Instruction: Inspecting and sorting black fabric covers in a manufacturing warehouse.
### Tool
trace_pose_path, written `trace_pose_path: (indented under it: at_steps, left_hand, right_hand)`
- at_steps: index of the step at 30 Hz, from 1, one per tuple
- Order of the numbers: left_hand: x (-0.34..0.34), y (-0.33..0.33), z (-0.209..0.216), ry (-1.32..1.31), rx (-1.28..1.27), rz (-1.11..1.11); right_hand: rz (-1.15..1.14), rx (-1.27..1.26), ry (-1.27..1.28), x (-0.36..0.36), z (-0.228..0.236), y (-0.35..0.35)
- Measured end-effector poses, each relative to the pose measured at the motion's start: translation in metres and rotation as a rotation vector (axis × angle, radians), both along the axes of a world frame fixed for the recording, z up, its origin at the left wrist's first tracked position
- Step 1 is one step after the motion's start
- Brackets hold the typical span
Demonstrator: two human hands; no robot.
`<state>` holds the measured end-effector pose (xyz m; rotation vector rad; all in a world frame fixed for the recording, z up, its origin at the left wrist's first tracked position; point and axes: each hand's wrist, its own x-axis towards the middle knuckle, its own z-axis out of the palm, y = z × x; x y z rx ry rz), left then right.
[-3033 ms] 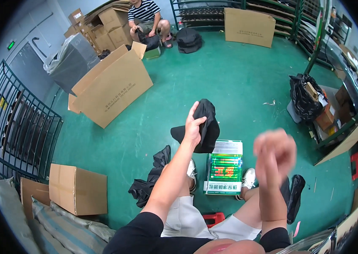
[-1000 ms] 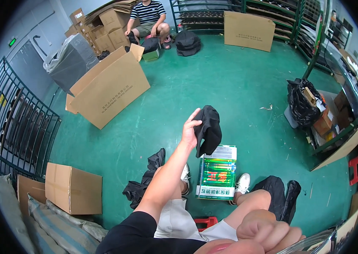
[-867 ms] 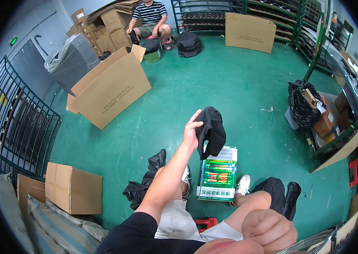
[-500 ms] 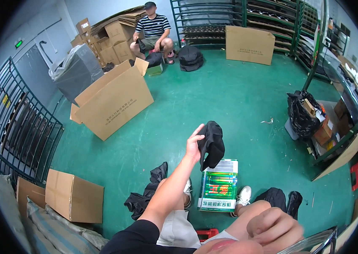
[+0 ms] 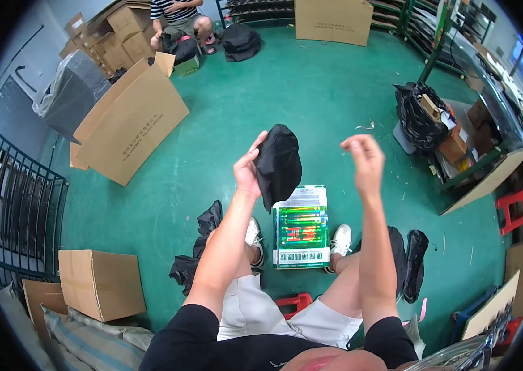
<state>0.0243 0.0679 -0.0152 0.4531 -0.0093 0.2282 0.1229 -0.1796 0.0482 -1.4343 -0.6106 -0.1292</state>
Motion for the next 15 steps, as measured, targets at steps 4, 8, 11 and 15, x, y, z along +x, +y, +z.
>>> trace_pose_path:
  at_steps: [4,8,11,15]
  left_hand:
    - [0.007,-0.014,0.005,-0.104,-0.047,-0.161]
    - [-0.006,-0.008,-0.001,-0.163,-0.130,-0.278]
    - [-0.003,-0.001,-0.016,-0.254,-0.164,-0.395]
    - [0.001,0.009,-0.025,-0.249,-0.154,-0.395]
  right_hand:
    - [0.026,-0.407,0.400,0.042,-0.124,-0.008]
    - [0.221,-0.288,0.726,0.022,-0.088,0.014]
    - [0.510,-0.061,0.949,0.019,-0.079,0.015]
    - [0.728,0.189,1.116,0.016,-0.078,0.008]
